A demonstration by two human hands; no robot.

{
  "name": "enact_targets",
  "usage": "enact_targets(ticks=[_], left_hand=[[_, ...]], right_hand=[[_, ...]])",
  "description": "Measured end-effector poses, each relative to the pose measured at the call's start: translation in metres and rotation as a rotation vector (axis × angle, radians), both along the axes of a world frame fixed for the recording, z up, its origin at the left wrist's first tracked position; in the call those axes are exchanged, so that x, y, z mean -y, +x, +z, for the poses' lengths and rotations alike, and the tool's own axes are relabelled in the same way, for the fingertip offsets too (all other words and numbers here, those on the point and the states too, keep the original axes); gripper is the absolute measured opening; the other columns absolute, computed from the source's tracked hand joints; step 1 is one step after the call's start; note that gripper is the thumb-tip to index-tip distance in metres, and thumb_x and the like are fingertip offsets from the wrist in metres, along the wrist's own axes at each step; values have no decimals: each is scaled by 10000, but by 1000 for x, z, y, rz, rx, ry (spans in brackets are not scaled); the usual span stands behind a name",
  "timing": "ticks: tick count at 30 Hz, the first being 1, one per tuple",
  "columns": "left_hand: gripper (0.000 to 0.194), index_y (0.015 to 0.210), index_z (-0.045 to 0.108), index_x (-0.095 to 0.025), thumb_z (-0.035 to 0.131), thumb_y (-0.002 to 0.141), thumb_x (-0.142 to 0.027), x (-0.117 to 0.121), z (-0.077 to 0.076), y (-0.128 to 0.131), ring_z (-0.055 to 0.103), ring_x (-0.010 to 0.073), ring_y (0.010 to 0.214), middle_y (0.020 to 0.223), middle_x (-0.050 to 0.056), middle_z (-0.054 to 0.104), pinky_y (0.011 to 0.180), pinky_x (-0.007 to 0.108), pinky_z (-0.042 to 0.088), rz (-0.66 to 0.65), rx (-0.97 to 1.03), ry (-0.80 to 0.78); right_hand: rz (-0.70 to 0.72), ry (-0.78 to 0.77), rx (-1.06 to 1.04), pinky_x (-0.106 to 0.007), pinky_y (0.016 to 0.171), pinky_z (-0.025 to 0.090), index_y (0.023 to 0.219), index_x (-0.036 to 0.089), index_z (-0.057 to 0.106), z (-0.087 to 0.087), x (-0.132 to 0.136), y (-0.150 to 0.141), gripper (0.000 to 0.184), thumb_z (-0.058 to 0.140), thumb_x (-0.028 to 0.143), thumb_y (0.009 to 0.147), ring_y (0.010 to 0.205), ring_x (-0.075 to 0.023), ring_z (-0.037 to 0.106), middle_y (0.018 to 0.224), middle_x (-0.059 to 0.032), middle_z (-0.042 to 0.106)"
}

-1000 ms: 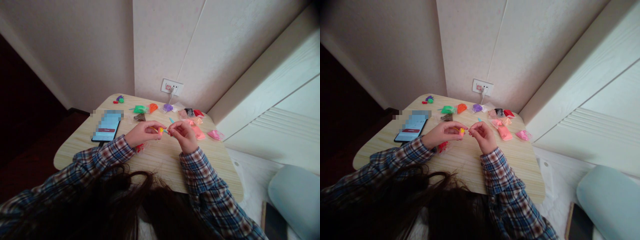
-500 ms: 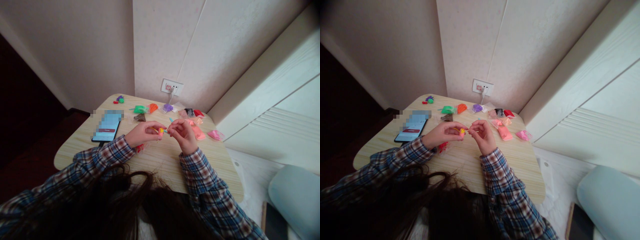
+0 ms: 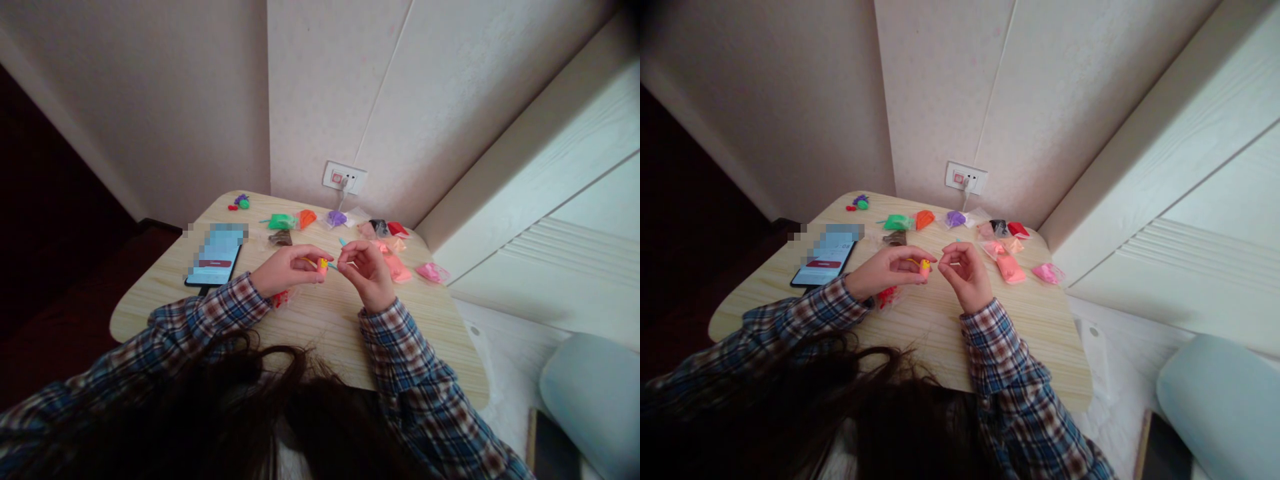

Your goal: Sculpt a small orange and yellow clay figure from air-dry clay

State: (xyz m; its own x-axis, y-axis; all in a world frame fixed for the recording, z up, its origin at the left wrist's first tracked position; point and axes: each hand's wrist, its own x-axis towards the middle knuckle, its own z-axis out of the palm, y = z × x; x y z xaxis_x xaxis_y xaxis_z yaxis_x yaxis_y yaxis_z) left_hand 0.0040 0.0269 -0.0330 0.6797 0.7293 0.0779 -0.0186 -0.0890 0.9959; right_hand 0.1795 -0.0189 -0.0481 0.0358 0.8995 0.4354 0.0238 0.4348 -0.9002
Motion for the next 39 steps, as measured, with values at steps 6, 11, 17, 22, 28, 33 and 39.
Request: enact_targets(ticks=[6, 11, 17, 22, 28, 33, 39], left_hand=[[378, 1015, 603, -110, 696, 651, -150, 1, 2, 0, 621, 119, 741, 804, 16, 622, 754, 282, 502, -9, 10, -11], [394, 1015, 584, -115, 703, 640, -144, 2, 2, 0, 626, 119, 729, 807, 13, 620, 728, 276, 508, -4, 15, -32], [351, 949, 585, -114, 716, 625, -146, 1, 0, 1, 630, 120, 738, 837, 21, 626, 722, 269, 509, 20, 20, -59], [350, 940, 577, -114, 718, 621, -146, 1, -1, 1, 627, 118, 737, 842, 20, 620, 722, 271, 507, 22, 32, -62], [339, 914, 564, -112, 715, 612, -139, 1, 2, 1, 610, 106, 724, 844, 15, 618, 721, 263, 494, 39, 60, -53], [339, 923, 563, -110, 710, 620, -145, 1, 4, 0, 611, 107, 721, 829, 12, 613, 706, 255, 491, 57, 42, -50], [330, 913, 562, -113, 709, 621, -156, 1, 3, 1, 608, 108, 726, 832, 13, 606, 713, 257, 493, 70, 41, -27]], right_hand=[[-12, 28, 4, -243, 652, 472, 875, 230, 527, 0, 1, -2, 216, 666, 309, 729, 707, -89, 543, 800, 22, 536], [26, 4, -10, -261, 684, 492, 878, 237, 521, 1, 2, -4, 254, 689, 327, 711, 746, -106, 572, 789, 17, 565], [13, -55, -5, -285, 679, 513, 858, 244, 524, 3, 3, -4, 324, 730, 385, 652, 728, -118, 573, 822, 3, 570], [0, -72, 4, -291, 680, 515, 815, 233, 551, 3, 3, -3, 305, 733, 404, 641, 723, -123, 578, 775, 6, 578], [11, -105, 7, -280, 666, 500, 807, 218, 558, 0, 1, 0, 286, 730, 386, 650, 690, -114, 576, 721, 17, 584], [19, -166, 15, -276, 646, 494, 797, 210, 538, -5, -2, 1, 320, 736, 400, 632, 674, -113, 584, 702, 18, 595], [1, -204, 29, -261, 601, 474, 748, 203, 512, -10, -3, 0, 359, 750, 427, 598, 621, -97, 564, 672, 30, 584]])
